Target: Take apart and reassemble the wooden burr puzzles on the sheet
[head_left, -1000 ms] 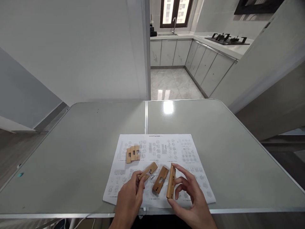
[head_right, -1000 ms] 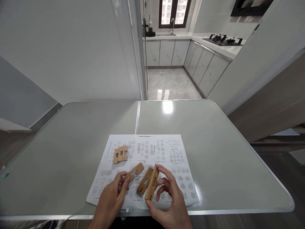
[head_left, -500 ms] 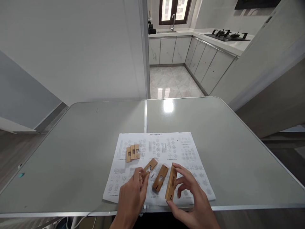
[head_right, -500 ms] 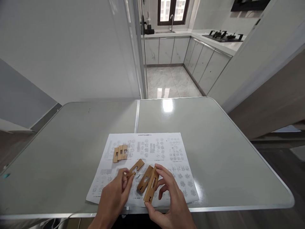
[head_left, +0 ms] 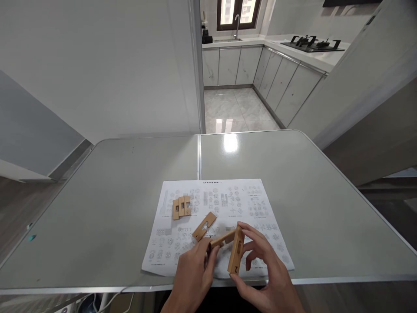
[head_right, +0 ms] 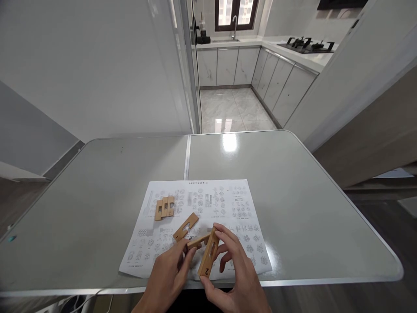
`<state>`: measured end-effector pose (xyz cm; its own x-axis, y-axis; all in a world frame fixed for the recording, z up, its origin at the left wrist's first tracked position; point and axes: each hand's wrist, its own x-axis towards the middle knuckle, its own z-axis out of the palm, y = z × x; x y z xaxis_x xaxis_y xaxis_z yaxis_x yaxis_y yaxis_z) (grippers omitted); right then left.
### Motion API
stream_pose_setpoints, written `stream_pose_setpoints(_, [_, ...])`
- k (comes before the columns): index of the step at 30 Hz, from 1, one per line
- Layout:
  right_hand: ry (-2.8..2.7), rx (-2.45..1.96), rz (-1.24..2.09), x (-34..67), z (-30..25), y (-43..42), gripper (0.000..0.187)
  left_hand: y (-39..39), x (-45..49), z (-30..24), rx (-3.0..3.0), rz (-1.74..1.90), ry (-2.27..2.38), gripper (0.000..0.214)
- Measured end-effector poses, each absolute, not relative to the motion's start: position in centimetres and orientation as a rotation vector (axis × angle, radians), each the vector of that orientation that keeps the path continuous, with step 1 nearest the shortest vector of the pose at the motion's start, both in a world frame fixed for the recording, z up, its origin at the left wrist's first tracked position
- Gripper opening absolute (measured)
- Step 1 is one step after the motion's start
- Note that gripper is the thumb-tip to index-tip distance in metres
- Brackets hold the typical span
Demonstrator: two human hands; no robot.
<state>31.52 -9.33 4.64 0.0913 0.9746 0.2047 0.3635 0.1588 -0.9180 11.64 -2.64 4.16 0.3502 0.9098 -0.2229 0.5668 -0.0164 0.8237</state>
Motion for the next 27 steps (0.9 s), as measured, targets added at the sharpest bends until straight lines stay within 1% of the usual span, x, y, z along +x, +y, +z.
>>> stream_pose_setpoints(4, [-1.317, -1.358, 0.846, 30.9, 4.7, -9.4, 0.078, -3.0, 10.8, 4.8, 1.209, 0.589, 1.234, 0.047])
stream_pose_setpoints(6, [-1.248, -1.329, 0.885, 30.6, 4.9, -9.3, 0.078, -3.0, 10.3, 4.8, 0.986, 0.62, 1.189, 0.054])
stream_pose_setpoints(10, [-1.167, -1.263, 0.999, 30.6, 5.3, -9.2, 0.074, -3.2, 9.2, 4.4, 0.765, 0.648, 1.185, 0.054])
stream_pose_setpoints(15, [-1.111, -1.181, 1.14, 31.0, 4.9, -9.4, 0.067, -3.4, 9.3, 4.4, 0.681, 0.623, 1.081, 0.057])
stream_pose_setpoints(18, [-1.094, -1.178, 1.169, 30.9, 4.6, -9.5, 0.069, -3.3, 9.6, 4.6, 0.685, 0.61, 1.034, 0.061])
stream_pose_setpoints(27, [-1.09, -1.131, 1.238, 30.6, 3.6, -9.4, 0.072, -3.2, 8.8, 4.1, 0.651, 0.573, 0.879, 0.059])
